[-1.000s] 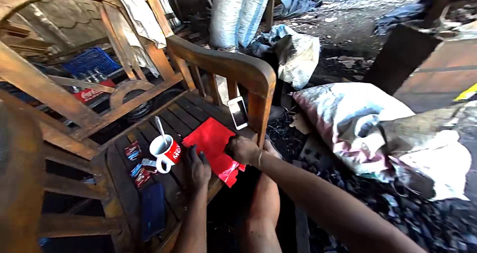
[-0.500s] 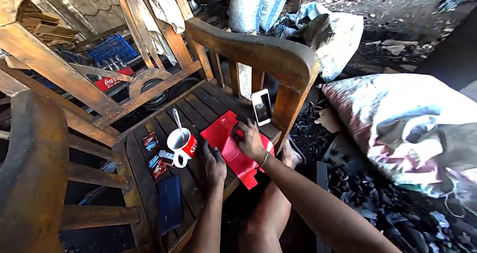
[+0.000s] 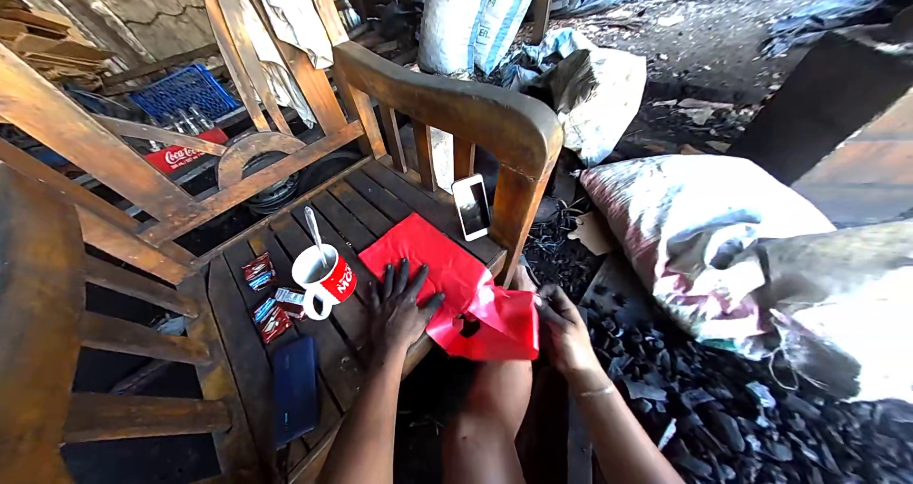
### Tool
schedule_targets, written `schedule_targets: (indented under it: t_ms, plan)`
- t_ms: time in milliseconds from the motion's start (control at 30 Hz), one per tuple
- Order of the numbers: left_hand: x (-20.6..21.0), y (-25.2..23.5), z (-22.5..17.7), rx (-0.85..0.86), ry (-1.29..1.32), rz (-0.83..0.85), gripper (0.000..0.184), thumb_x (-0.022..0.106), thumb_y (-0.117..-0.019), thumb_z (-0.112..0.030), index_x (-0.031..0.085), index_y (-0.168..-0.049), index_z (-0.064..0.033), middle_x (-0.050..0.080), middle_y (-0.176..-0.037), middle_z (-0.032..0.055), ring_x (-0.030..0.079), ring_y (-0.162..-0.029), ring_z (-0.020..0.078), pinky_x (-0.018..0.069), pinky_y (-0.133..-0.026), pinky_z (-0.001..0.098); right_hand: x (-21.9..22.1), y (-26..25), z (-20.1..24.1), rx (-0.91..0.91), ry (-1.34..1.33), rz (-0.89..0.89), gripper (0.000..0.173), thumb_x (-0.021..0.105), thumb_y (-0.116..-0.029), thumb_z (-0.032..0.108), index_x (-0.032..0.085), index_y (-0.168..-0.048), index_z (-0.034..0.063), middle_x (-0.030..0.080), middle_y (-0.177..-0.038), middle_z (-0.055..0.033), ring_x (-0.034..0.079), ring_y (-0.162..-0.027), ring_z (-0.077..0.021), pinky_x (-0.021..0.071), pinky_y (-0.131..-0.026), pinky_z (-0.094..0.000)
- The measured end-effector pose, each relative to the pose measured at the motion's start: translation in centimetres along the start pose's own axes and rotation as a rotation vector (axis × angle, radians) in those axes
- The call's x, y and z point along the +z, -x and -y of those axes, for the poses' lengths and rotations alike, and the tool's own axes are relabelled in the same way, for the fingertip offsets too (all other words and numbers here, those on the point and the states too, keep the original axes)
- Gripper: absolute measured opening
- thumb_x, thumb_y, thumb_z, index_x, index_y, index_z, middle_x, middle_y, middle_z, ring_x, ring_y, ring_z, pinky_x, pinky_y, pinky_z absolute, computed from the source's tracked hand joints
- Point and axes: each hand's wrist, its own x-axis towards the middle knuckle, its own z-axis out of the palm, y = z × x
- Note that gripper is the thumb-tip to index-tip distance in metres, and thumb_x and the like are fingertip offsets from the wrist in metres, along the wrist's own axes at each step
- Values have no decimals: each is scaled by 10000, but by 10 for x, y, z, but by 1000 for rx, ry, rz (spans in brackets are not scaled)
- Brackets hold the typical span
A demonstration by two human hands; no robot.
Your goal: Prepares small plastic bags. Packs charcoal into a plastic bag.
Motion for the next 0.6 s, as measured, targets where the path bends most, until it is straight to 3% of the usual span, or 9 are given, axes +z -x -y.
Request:
schedule_targets:
  t_ms: [67,200,467,600]
  plan:
    - [-1,0,0,-11,7,13,751,271,-888,-871,330,-1555,-532,216,-1703,-81,141,-1582,275,57,-1225,666,-23,21,-8,53,-85,-77,60,547,-1038,125,555,-1080,83,645,-887,-61,658,-809,-159,597,-768,-392]
    - [-2,-3,1,-6,-11,24,764,271,-882,-875,321,-1561,-527,201,-1707,-82,126,-1585,270,56,-1226,662,-21,43,-13,80,-159,-51,37,569,-1023,112,547,-1052,103,619,-875,-32,636,-810,-133,582,-789,-367]
    - [-1,-4,4,-11,-32,27,766,283,-879,-871,314,-1563,-527,182,-1711,-93,119,-1586,267,59,-1222,670,-30,47,-5,60,-206,-33,66,611,-1007,127,554,-1037,116,608,-864,-28,628,-794,-126,581,-778,-352]
    - [-5,-4,3,-6,-29,27,767,280,-885,-868,317,-1566,-518,184,-1711,-82,125,-1584,282,64,-1223,669,-30,50,-5,55,-282,-58,47,599,-1010,128,566,-1042,132,632,-896,-27,647,-840,-127,589,-833,-366]
